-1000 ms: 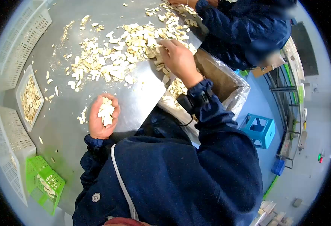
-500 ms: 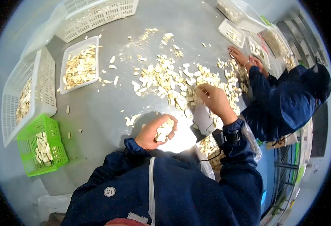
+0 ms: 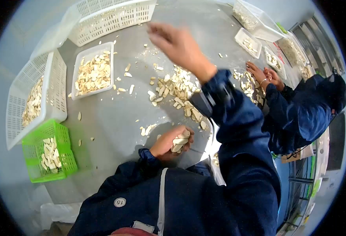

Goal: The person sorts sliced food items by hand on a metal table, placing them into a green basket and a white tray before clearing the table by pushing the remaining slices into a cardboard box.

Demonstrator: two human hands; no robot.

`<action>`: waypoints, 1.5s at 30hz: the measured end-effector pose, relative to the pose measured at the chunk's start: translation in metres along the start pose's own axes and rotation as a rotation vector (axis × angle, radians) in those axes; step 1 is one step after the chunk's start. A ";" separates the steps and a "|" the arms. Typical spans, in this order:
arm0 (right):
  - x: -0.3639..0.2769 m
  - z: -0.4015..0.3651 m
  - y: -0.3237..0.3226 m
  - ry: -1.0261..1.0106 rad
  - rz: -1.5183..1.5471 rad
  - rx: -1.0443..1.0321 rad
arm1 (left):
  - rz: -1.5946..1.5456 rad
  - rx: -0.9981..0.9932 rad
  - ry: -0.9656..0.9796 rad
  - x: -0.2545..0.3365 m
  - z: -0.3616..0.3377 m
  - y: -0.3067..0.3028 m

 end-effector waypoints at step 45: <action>0.058 -0.370 -0.084 0.695 -0.755 0.298 | -0.125 0.050 0.043 -0.003 0.003 -0.004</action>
Point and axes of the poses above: each hand's wrist, its own z-axis towards the middle knuckle, its own y-axis out of the palm, x = y × z, the point moved 5 cm from there along z, towards the middle knuckle, and after that the axes turned 6 degrees about -x, right-handed, at the moved point
